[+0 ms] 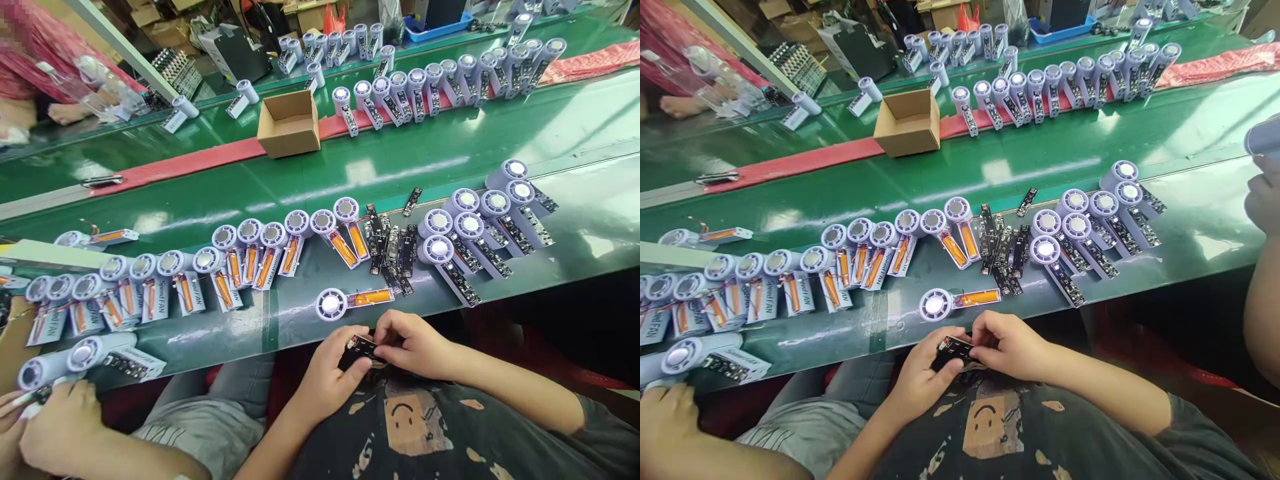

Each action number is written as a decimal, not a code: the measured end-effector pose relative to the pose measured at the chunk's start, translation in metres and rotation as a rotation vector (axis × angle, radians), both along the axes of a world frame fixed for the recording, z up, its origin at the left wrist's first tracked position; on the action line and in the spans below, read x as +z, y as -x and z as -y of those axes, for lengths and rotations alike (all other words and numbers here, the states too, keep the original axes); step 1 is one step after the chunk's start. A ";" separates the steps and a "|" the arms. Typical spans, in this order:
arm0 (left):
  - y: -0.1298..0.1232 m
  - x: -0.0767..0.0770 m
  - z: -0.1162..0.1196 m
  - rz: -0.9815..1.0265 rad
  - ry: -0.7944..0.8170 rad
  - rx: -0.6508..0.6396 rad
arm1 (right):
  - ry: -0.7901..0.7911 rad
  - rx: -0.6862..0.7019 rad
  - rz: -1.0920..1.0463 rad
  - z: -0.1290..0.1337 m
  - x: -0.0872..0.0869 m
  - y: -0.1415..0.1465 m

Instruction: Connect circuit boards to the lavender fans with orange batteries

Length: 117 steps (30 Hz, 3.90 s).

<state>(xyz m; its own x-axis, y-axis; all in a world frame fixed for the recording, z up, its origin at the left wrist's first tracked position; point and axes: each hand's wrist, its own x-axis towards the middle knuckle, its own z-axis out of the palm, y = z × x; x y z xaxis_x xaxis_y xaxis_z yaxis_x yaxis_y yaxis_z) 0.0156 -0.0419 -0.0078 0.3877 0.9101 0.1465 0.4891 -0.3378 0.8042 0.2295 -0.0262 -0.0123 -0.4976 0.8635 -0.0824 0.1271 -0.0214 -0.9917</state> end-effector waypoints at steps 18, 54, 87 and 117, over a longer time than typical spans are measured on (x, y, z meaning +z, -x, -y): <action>-0.037 0.025 -0.038 -0.971 -0.144 0.068 | -0.348 -0.216 0.462 -0.054 -0.012 0.018; -0.001 -0.014 -0.011 -0.528 -0.544 0.223 | -0.945 -0.145 0.624 -0.018 0.007 0.016; 0.011 -0.034 0.000 -0.096 -0.015 0.400 | -0.784 -0.203 0.728 -0.029 -0.023 0.058; 0.007 -0.041 -0.001 -0.014 0.000 0.438 | -0.910 -0.117 0.791 -0.029 -0.021 0.063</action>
<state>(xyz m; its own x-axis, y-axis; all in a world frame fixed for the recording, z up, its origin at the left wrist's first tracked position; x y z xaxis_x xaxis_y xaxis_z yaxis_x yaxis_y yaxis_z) 0.0083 -0.0404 -0.0485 -0.0329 0.9891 0.1436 0.5966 -0.0959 0.7968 0.1668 0.0031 -0.0335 -0.4991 0.8004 0.3321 0.7488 0.5913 -0.2995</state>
